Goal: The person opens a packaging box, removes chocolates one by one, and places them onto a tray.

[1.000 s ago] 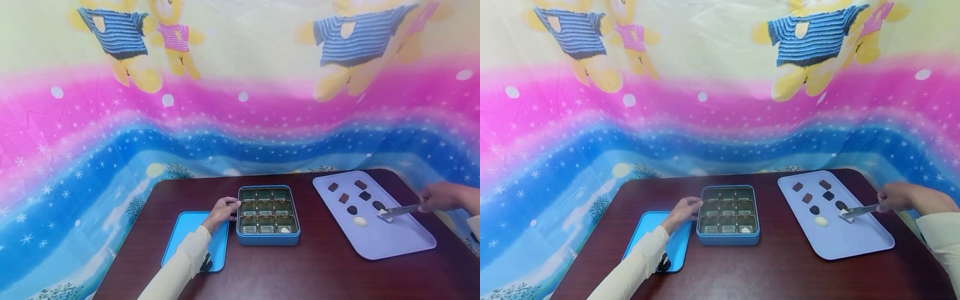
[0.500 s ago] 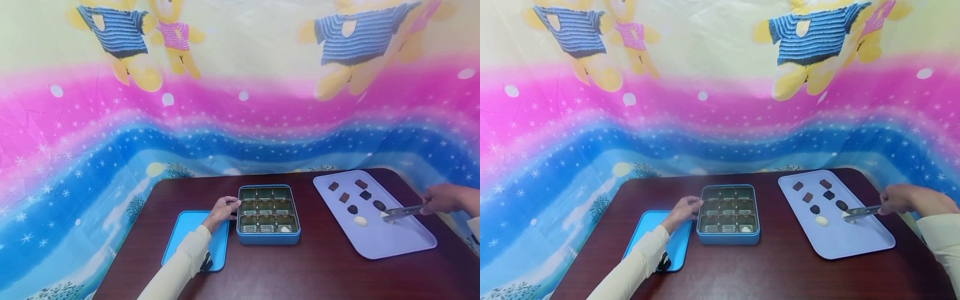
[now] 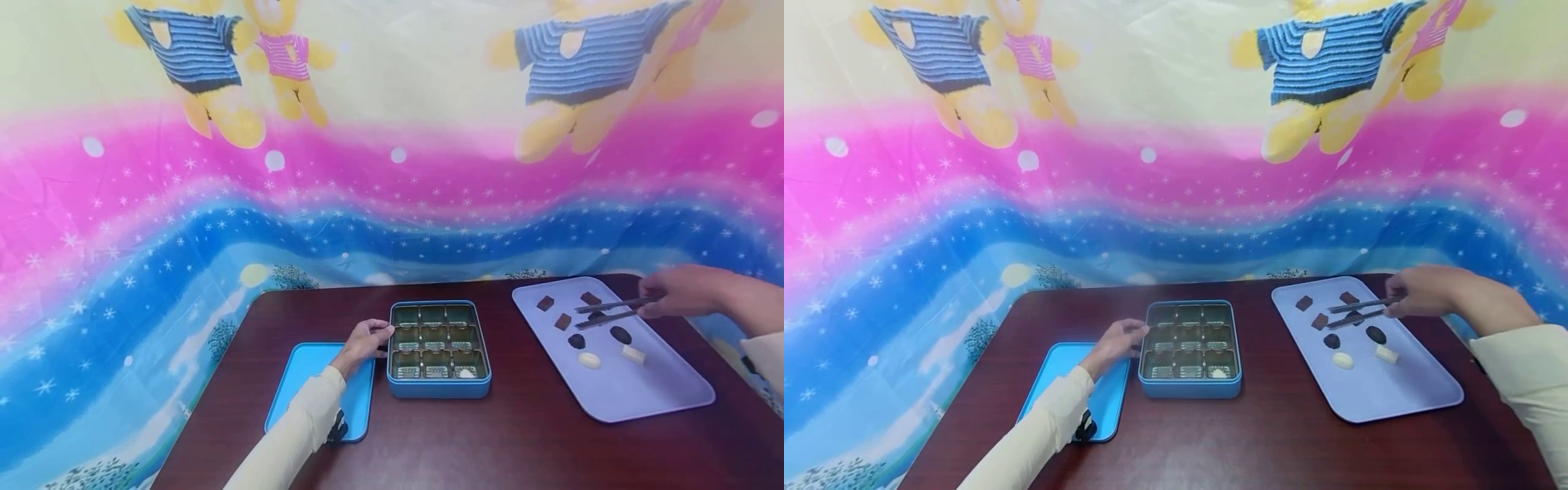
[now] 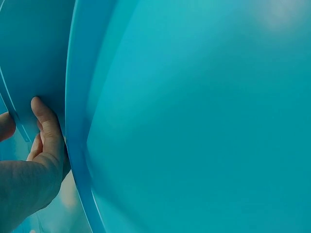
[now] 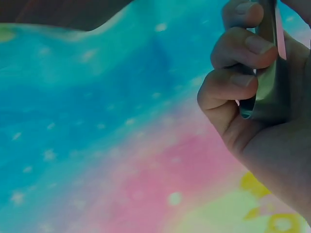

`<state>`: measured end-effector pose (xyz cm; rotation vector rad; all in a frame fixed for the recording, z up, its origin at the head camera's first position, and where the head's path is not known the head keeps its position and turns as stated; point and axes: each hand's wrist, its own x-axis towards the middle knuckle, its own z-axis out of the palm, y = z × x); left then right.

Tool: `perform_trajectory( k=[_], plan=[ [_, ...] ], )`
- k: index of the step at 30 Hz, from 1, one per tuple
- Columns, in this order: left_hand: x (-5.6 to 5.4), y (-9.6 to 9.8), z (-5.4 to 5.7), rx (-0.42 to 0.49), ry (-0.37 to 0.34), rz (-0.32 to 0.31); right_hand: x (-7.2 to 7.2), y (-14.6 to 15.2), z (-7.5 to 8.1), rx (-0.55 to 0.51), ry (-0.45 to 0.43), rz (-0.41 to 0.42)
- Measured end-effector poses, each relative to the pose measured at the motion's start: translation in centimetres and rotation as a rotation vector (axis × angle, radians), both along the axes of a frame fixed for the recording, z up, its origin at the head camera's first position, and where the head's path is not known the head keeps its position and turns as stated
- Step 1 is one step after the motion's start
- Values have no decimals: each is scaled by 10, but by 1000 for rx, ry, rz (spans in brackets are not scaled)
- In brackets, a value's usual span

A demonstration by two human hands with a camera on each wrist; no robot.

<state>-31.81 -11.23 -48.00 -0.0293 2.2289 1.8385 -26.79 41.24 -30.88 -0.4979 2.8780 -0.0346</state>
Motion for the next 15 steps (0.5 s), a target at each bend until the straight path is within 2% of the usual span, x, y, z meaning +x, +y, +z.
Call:
perform_trajectory(
  k=[7,15],
  plan=[
    [0,0,0,-16,0,-1,-6,-60,13,-3,-4,99],
    [0,0,0,-11,-1,-7,-8,-115,10,-84,-93,190]
  ],
)
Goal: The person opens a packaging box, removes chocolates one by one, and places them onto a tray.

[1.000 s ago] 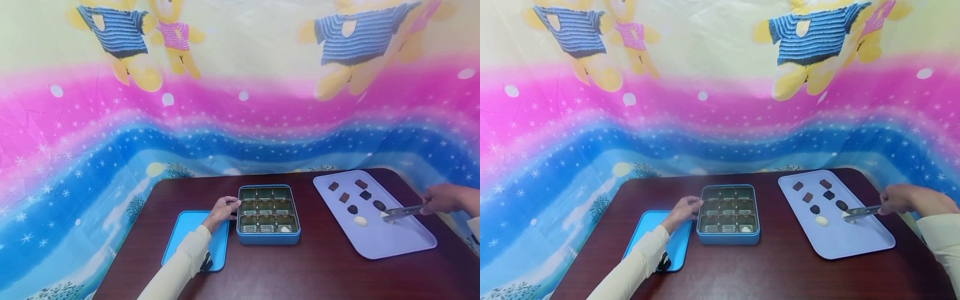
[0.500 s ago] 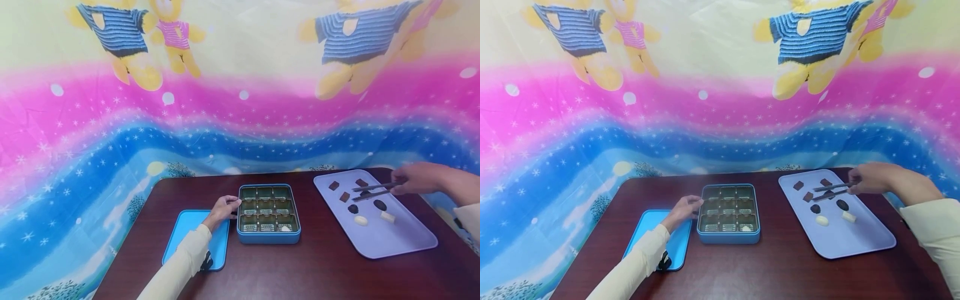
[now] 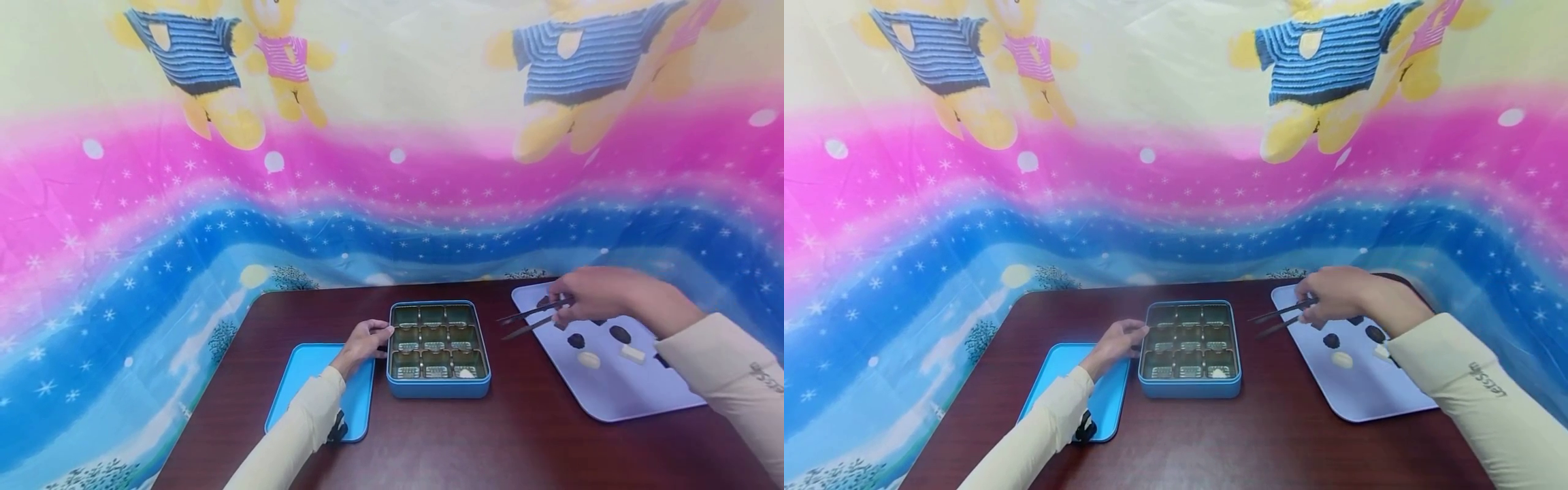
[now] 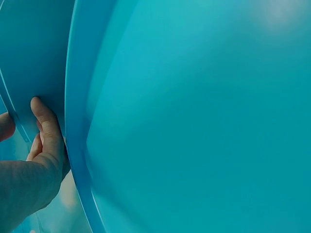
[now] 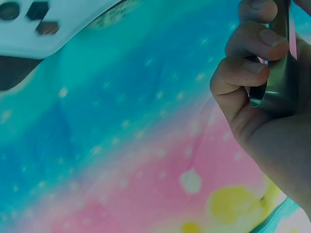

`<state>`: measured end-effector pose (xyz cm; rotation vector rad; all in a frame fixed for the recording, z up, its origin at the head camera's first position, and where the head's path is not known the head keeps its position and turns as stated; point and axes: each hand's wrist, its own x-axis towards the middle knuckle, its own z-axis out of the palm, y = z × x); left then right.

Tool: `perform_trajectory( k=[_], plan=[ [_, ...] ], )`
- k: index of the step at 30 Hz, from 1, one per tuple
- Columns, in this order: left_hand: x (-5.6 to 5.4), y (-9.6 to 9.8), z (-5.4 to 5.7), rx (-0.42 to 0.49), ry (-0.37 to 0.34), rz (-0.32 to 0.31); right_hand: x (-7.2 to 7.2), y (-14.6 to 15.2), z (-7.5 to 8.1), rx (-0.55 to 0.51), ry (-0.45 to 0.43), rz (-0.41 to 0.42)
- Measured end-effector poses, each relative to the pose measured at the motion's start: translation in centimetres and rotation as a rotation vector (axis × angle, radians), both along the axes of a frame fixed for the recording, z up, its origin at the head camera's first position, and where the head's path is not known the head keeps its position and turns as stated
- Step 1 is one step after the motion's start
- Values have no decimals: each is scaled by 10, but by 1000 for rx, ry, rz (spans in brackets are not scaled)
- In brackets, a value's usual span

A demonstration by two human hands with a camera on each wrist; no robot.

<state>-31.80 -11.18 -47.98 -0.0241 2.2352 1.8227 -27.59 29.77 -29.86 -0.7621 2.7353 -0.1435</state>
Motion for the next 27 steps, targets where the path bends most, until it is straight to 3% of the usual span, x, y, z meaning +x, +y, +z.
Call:
perform_trajectory(
  k=[3,11,18,27],
  plan=[
    [-1,0,0,-1,0,0,1,-17,-3,-24,-19,28],
    [-1,-1,-1,10,1,-7,-1,-50,-19,42,54,103],
    [-1,-1,-1,23,-3,0,-1,-67,-29,74,58,103],
    [-1,-1,-1,13,-6,-4,3,-82,-37,140,139,136]
  ],
)
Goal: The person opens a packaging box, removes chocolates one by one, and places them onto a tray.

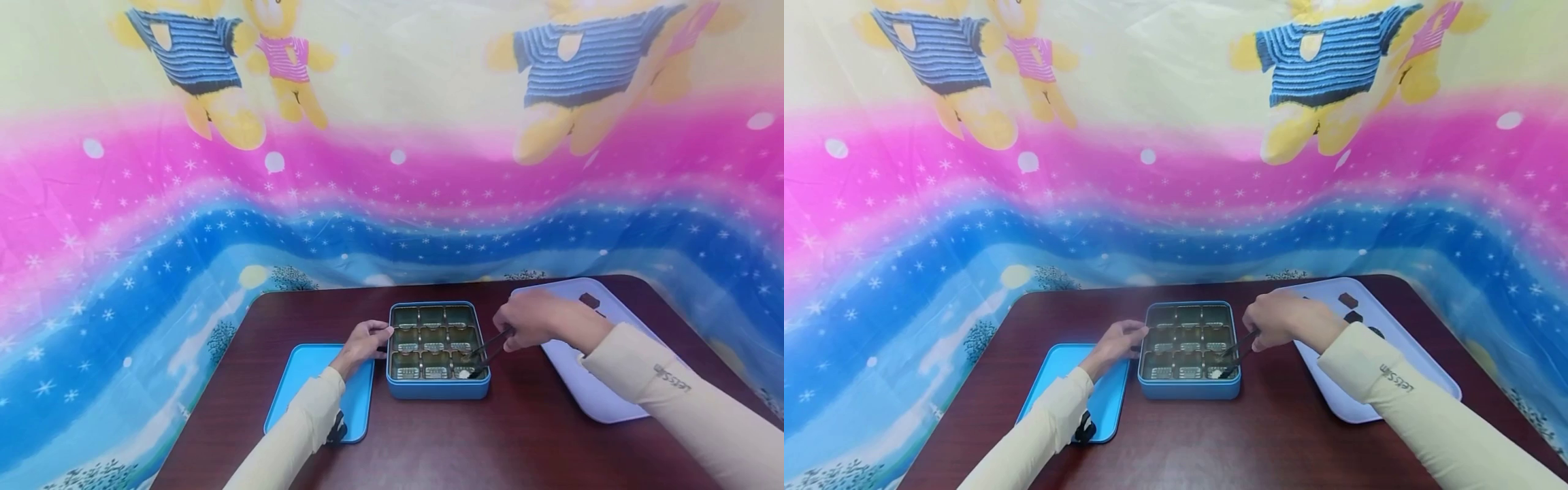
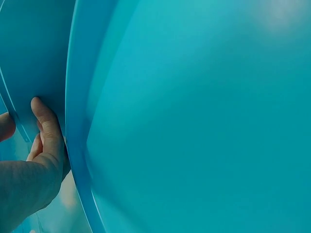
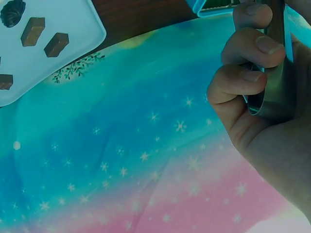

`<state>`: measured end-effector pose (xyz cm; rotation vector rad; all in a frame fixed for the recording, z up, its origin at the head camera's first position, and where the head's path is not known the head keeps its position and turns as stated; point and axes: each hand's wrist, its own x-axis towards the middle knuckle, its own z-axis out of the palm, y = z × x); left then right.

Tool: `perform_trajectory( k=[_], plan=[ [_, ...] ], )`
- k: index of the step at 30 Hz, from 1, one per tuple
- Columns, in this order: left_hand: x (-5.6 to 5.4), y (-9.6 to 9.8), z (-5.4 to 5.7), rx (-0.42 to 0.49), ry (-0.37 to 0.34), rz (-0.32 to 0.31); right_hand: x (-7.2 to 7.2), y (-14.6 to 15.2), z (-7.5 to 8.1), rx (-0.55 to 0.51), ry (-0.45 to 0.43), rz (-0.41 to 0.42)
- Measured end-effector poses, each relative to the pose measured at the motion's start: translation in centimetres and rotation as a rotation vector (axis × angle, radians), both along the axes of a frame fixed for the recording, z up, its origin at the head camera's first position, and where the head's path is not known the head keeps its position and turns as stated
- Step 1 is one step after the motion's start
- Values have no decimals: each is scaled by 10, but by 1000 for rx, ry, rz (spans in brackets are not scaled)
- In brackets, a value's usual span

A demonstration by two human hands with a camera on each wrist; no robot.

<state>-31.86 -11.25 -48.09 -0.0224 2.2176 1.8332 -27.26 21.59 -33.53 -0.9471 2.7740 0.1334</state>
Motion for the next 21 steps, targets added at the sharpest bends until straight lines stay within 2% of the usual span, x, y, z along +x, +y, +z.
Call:
perform_trajectory(
  k=[5,13,21],
  plan=[
    [1,1,1,-3,-5,3,2,-11,-3,42,1,-7],
    [0,1,1,-2,-7,5,4,-22,-6,106,50,0],
    [0,1,1,-5,-8,9,5,-28,-6,121,54,-2]
  ],
)
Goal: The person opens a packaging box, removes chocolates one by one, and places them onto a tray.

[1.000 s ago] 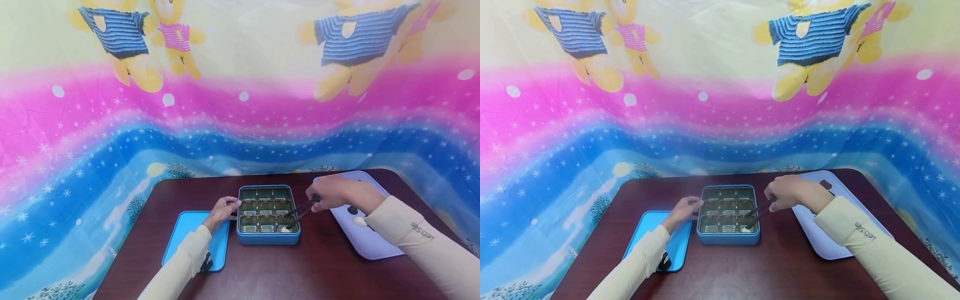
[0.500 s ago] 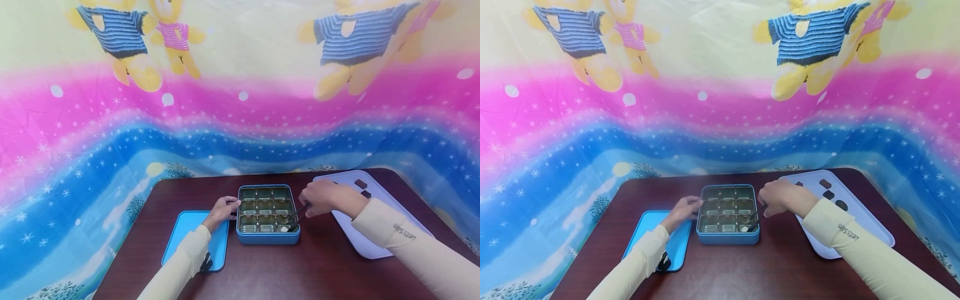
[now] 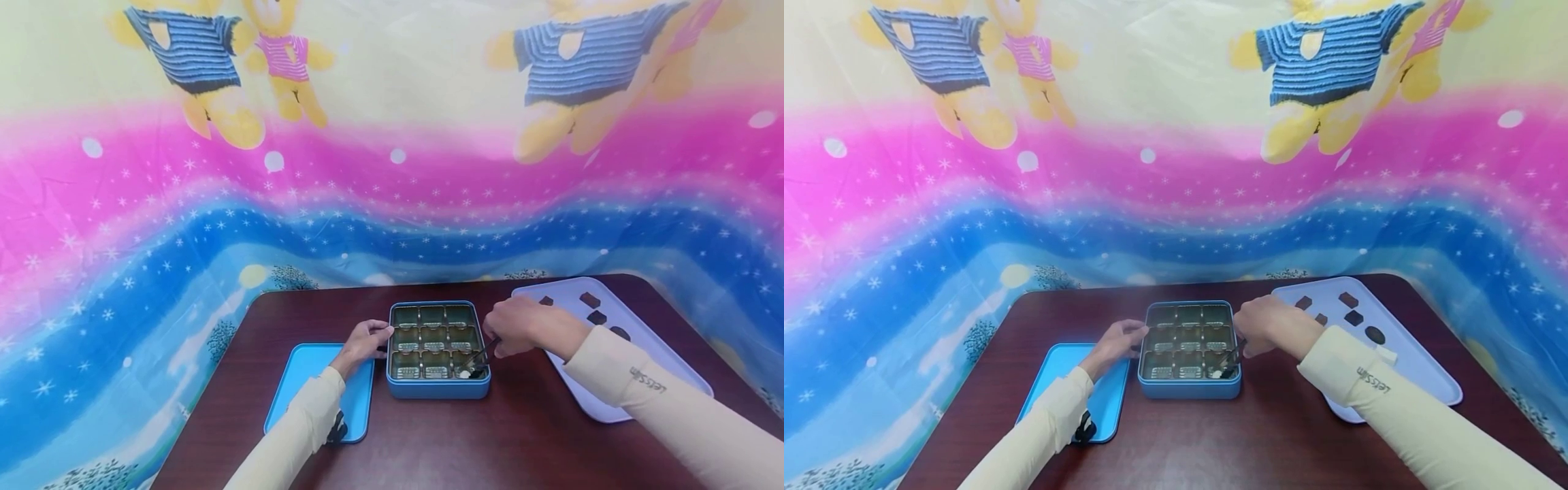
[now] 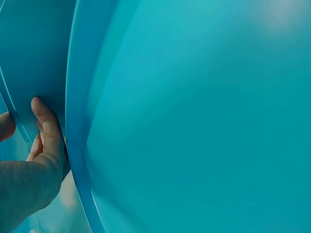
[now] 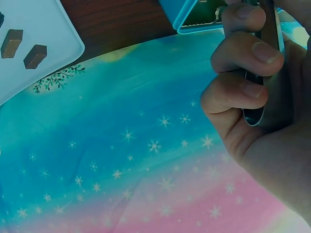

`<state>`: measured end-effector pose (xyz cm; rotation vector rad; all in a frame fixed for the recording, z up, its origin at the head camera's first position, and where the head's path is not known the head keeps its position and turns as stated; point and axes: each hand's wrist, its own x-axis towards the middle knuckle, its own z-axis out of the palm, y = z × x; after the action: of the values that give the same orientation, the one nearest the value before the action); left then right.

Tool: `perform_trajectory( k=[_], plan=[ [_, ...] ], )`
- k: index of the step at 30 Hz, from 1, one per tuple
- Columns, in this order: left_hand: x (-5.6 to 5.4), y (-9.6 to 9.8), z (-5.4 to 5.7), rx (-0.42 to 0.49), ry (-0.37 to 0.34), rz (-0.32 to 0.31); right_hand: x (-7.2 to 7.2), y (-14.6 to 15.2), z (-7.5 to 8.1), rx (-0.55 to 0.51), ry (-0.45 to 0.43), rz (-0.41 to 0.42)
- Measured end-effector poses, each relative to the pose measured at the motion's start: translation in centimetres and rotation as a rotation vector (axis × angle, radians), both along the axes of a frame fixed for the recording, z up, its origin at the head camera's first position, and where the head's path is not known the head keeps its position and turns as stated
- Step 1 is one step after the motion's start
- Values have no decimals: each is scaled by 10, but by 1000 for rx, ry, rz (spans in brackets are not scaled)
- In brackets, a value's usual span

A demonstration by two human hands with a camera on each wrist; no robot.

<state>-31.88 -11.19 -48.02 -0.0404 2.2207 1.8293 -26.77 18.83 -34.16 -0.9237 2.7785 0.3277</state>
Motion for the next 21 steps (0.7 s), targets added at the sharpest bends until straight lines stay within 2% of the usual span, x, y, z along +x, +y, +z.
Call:
perform_trajectory(
  k=[9,21],
  plan=[
    [1,0,-1,-8,12,-3,1,-2,0,0,20,16],
    [0,-1,-1,-1,10,-5,-2,0,2,-33,-41,-8]
  ],
)
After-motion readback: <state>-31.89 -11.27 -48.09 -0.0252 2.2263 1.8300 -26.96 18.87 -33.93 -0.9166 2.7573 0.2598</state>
